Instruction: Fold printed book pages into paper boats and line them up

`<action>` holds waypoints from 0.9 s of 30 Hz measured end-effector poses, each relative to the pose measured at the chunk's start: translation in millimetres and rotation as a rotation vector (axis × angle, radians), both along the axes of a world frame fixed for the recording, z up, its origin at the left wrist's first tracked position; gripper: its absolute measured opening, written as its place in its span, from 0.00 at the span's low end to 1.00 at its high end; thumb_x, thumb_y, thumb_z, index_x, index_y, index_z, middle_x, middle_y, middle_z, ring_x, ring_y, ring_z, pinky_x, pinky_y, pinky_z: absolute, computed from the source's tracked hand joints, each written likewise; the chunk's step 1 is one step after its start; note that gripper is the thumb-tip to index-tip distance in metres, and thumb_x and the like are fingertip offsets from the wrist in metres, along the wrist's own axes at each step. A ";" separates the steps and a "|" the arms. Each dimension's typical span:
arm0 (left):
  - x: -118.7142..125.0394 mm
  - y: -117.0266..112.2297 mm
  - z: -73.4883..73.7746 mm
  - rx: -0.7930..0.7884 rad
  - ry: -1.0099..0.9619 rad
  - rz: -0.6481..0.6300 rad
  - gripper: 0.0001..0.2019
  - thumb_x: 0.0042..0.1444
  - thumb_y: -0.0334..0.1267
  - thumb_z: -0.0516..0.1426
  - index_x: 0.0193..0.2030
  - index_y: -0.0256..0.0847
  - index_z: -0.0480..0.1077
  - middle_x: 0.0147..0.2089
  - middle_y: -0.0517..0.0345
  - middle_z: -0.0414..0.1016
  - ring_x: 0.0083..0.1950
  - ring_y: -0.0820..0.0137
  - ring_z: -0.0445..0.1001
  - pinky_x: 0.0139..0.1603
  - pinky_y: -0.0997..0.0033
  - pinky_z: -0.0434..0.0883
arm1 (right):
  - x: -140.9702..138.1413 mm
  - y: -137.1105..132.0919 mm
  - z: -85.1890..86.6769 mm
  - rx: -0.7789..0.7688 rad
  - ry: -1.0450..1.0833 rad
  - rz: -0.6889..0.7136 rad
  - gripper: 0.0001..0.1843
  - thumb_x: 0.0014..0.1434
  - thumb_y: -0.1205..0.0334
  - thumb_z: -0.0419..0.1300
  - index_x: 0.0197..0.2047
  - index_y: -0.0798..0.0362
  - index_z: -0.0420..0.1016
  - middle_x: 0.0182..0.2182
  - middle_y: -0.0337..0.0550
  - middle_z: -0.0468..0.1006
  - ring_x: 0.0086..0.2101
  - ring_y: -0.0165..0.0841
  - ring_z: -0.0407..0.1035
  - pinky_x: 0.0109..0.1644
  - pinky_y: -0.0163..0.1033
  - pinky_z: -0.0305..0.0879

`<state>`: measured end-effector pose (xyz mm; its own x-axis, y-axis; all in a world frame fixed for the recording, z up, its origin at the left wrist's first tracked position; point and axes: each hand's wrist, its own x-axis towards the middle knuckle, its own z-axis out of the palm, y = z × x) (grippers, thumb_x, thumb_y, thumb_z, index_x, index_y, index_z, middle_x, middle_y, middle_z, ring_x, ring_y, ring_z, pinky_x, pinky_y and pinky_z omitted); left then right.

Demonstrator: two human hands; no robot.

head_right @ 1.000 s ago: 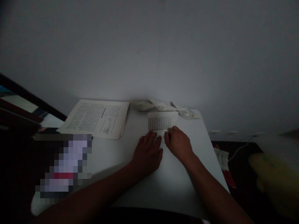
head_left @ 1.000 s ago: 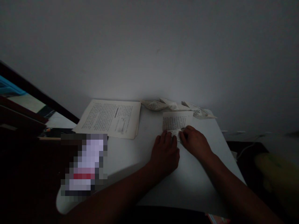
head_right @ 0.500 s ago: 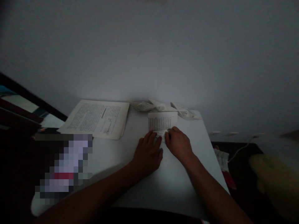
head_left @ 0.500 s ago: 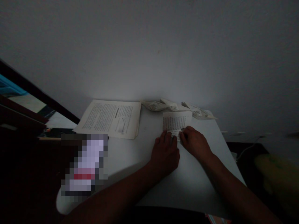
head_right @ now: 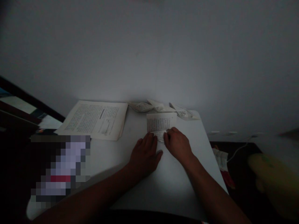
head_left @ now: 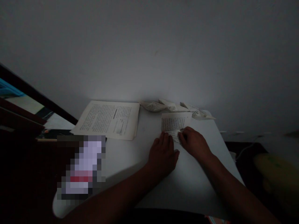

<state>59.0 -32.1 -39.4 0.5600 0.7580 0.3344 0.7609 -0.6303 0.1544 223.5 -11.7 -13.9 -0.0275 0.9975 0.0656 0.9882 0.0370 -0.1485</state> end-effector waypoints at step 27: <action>2.7 0.9 1.3 0.015 0.027 -0.012 0.27 0.61 0.43 0.50 0.58 0.18 0.61 0.59 0.28 0.64 0.62 0.47 0.62 0.56 0.51 0.64 | 1.1 1.5 -0.1 0.024 0.055 -0.029 0.19 0.63 0.55 0.49 0.26 0.53 0.71 0.31 0.43 0.74 0.29 0.32 0.69 0.35 0.36 0.57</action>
<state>61.7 -31.1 -38.1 0.5780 0.7461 0.3305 0.7569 -0.6415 0.1246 224.6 -10.2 -14.0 0.0052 0.9959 0.0901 0.9792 0.0132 -0.2023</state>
